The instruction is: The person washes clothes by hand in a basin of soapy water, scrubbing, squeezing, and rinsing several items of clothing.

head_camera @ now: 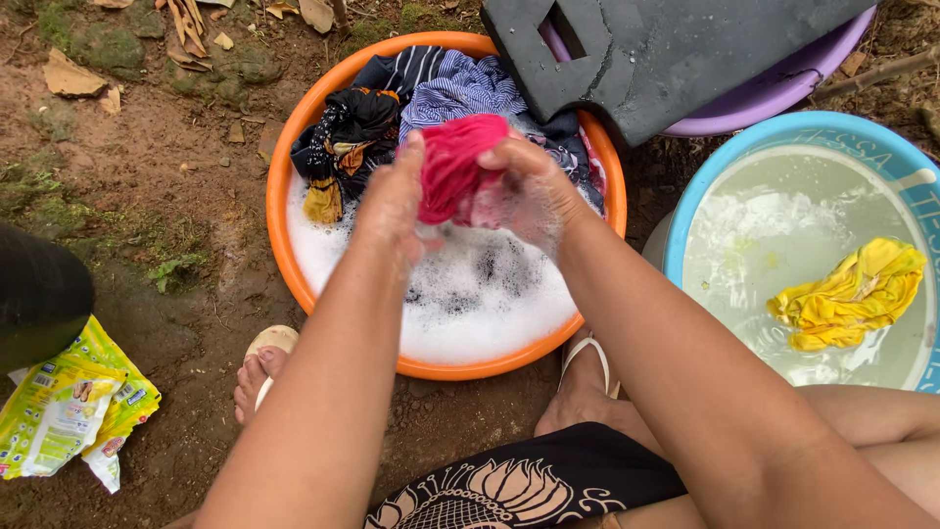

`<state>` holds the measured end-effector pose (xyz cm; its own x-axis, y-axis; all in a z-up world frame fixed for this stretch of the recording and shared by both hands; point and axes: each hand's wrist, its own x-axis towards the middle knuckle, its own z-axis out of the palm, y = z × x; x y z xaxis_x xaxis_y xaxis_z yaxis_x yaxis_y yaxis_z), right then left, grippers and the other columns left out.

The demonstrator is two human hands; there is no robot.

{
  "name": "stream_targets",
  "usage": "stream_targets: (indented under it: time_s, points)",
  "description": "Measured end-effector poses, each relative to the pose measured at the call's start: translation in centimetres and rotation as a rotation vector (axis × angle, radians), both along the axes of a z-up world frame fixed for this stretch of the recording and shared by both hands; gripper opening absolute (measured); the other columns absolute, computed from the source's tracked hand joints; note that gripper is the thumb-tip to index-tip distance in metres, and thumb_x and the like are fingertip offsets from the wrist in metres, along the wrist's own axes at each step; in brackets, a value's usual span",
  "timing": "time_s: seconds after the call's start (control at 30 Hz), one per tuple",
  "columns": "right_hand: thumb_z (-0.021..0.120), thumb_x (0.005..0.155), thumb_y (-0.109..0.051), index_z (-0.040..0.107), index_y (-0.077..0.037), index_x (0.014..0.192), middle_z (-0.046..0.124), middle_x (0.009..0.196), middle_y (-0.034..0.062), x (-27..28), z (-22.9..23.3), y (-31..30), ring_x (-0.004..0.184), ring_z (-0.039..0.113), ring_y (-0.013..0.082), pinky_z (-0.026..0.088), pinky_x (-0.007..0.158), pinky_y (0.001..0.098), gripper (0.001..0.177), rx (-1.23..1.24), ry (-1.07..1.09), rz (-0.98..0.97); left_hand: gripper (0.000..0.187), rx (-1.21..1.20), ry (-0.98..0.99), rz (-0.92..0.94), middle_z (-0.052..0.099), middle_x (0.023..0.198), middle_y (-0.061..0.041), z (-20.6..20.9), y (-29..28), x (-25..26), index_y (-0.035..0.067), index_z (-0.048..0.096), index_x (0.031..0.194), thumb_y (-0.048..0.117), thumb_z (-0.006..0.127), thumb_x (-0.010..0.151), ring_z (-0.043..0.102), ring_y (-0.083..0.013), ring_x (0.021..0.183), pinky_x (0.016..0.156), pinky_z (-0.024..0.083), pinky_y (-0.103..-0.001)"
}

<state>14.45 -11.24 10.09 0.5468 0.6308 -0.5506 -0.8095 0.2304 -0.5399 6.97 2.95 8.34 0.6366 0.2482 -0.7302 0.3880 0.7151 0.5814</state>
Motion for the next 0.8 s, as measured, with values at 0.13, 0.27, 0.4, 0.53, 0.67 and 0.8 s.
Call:
stream_targets:
  time_s: [0.13,0.27,0.4,0.53,0.67,0.8]
  points:
    - [0.080,0.086,-0.018,0.070,-0.002,0.097,0.070,0.091,0.0084,-5.1,-1.8,4.4,0.077,0.066,0.0209,0.057,0.072,0.0365,0.022,-0.193,-0.567,-0.082,0.038,-0.163,0.064,0.075,0.064,0.104,-0.006,-6.2,-0.6,0.7,0.017,0.062,0.107,0.054,0.059,0.099,0.063,-0.0287,0.093,0.078,0.049,-0.059]
    - [0.075,0.084,-0.018,0.069,-0.009,0.098,0.068,0.105,0.0161,-10.0,-1.4,3.8,0.087,0.070,0.0212,0.058,0.077,0.0331,0.018,-0.474,-1.665,-0.148,0.029,-0.657,-0.509,0.032,0.067,0.100,-0.006,-11.0,1.7,-1.4,0.014,0.065,0.104,0.042,0.062,0.098,0.065,-0.0253,0.088,0.076,0.053,-0.050]
    - [0.074,0.087,-0.016,0.071,-0.009,0.098,0.069,0.085,0.0069,-8.0,-2.3,4.7,0.073,0.066,0.0122,0.056,0.067,0.0311,0.014,-0.660,-1.437,-0.123,0.020,-0.555,-0.429,0.177,0.069,0.096,-0.007,-9.6,0.1,0.0,0.012,0.069,0.102,0.030,0.065,0.096,0.068,-0.0220,0.083,0.074,0.057,-0.041]
    - [0.076,0.087,-0.014,0.061,-0.007,0.095,0.067,0.081,0.0025,-4.0,-1.9,4.8,0.070,0.059,0.0098,0.053,0.064,0.0309,0.018,-0.649,-1.145,-0.470,0.019,-0.151,-0.206,0.312,0.073,0.094,-0.006,-5.6,-2.7,1.3,0.010,0.075,0.098,0.027,0.070,0.094,0.070,-0.0167,0.079,0.069,0.058,-0.033]
    - [0.077,0.093,-0.025,0.064,-0.010,0.084,0.064,0.067,0.0000,-6.7,1.1,5.9,0.059,0.057,0.0108,0.046,0.053,0.0310,0.022,-0.637,-1.158,-0.309,0.046,-0.075,-0.067,0.204,0.070,0.083,-0.005,-6.8,0.1,0.7,0.008,0.074,0.085,0.052,0.065,0.094,0.066,-0.0165,0.071,0.061,0.057,-0.034]
    - [0.078,0.091,-0.038,0.066,-0.017,0.083,0.066,0.069,0.0044,-11.2,2.5,5.8,0.057,0.064,0.0183,0.049,0.055,0.0347,0.025,-0.755,-1.593,-0.108,0.052,-0.818,-0.879,-0.159,0.058,0.074,-0.002,-9.7,3.6,-0.9,0.016,0.062,0.080,0.057,0.066,0.112,0.061,-0.0185,0.065,0.057,0.052,-0.037]
